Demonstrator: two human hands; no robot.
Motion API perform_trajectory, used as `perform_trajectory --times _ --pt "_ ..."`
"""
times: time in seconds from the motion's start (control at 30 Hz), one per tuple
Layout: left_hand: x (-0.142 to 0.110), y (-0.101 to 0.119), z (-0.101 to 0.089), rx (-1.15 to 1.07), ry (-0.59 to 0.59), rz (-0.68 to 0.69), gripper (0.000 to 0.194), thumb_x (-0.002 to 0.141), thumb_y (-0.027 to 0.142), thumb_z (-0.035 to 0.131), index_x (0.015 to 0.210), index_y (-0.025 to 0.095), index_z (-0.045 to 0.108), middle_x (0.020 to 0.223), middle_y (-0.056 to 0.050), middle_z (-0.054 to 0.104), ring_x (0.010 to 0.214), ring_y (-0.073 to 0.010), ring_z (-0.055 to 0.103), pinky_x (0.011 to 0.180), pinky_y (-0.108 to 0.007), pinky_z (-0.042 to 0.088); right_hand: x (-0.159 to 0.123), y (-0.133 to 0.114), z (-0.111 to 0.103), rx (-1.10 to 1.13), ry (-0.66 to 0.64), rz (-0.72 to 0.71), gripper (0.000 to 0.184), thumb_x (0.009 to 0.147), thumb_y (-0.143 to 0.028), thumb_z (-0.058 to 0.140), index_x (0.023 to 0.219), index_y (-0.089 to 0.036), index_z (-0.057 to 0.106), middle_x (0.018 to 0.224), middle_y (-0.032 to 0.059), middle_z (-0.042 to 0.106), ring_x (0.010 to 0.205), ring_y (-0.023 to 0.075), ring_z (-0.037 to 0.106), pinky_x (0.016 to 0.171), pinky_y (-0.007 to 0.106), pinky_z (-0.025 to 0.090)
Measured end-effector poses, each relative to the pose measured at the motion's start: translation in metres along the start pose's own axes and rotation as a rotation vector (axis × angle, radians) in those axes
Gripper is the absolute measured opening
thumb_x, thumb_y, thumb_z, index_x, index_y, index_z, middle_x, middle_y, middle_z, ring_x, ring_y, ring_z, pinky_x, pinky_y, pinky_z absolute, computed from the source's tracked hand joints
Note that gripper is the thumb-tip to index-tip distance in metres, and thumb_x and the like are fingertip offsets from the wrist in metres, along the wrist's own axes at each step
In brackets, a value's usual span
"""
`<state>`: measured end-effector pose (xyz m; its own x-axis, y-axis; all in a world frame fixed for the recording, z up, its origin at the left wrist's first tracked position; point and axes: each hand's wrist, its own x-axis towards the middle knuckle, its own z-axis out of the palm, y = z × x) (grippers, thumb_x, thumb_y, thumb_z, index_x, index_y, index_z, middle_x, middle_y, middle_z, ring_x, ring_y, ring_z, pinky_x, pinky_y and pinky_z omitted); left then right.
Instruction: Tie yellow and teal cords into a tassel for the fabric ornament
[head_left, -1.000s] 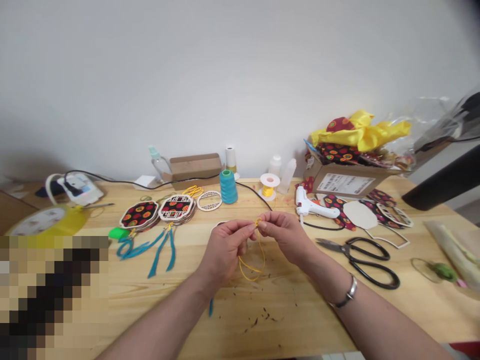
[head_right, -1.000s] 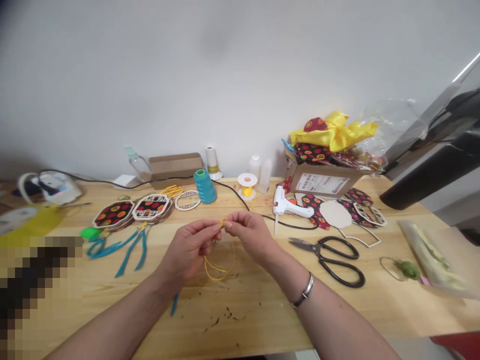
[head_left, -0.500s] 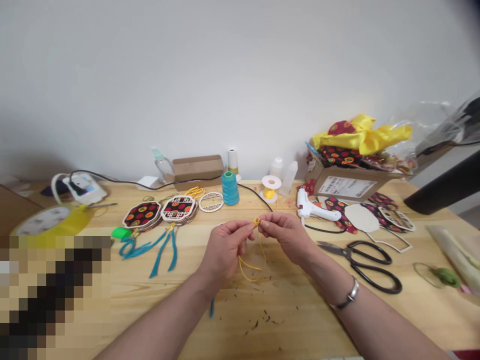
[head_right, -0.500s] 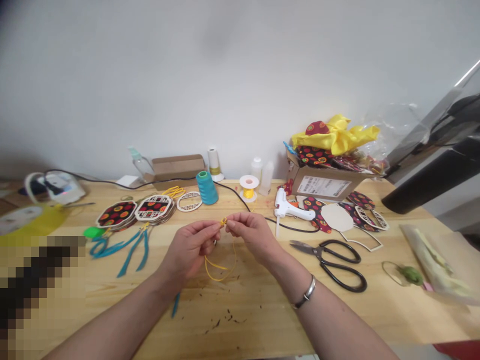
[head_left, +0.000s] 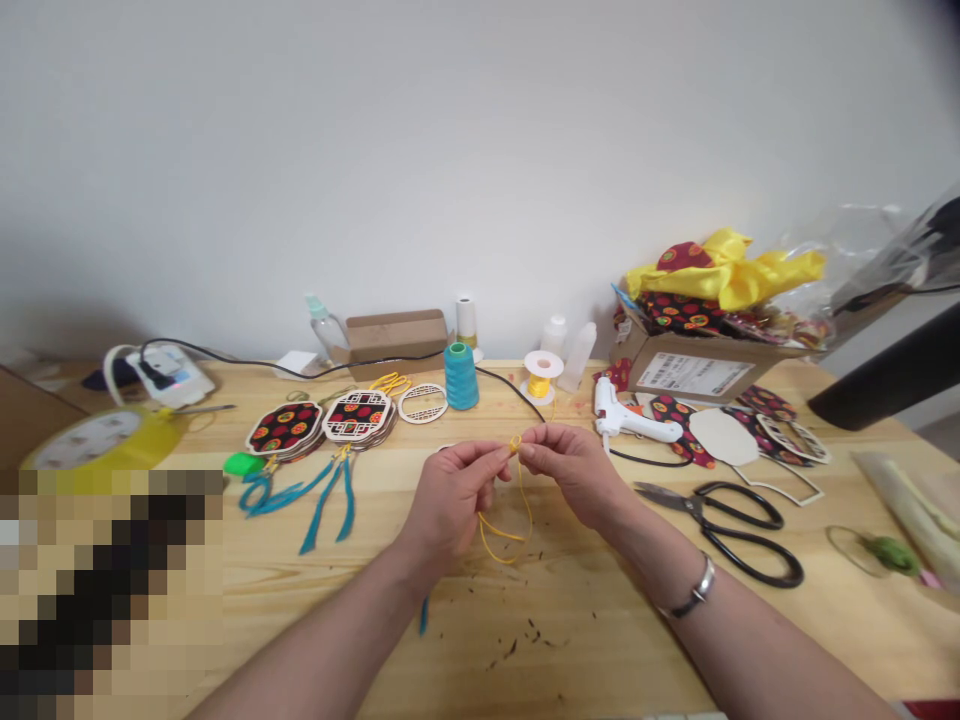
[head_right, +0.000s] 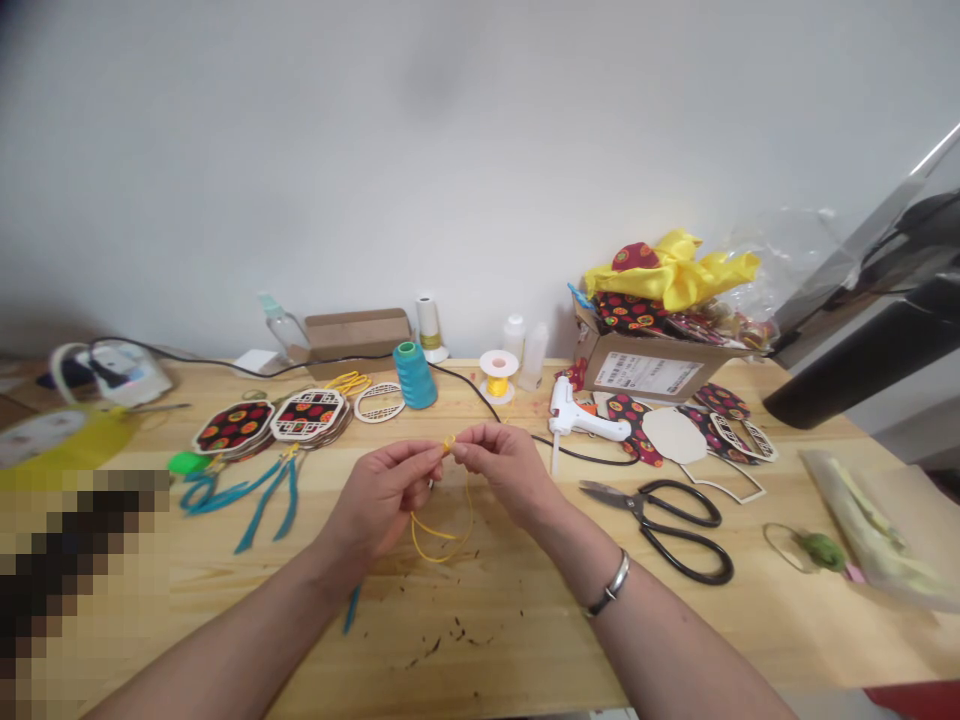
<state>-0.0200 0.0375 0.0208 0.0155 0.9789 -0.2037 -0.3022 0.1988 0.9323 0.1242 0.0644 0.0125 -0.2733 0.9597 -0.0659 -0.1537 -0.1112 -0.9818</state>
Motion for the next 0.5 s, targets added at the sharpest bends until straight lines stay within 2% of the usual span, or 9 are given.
perform_trajectory --times 0.23,0.5 --pt "0.0 -0.0005 -0.0008 0.023 -0.019 -0.006 0.017 0.065 0.029 0.069 0.067 0.013 0.067 0.054 0.003 0.056 0.037 -0.0012 0.03 0.039 -0.019 0.02 -0.0008 -0.0013 0.0007 -0.01 -0.018 0.008 0.019 0.062 -0.03 0.072 0.067 -0.014 0.061 0.06 -0.0028 0.057 0.056 0.0075 0.043 0.057 0.023 0.034" --pt "-0.0019 -0.0009 -0.0021 0.163 -0.008 0.071 0.018 0.067 0.032 0.067 0.066 0.014 0.067 0.056 0.002 0.057 0.039 -0.0029 0.032 0.039 -0.019 0.023 -0.0011 -0.0035 0.0012 -0.008 -0.021 0.014 0.019 0.06 -0.03 0.072 0.066 -0.015 0.061 0.06 -0.0029 0.058 0.057 0.0082 0.046 0.058 0.024 0.035"
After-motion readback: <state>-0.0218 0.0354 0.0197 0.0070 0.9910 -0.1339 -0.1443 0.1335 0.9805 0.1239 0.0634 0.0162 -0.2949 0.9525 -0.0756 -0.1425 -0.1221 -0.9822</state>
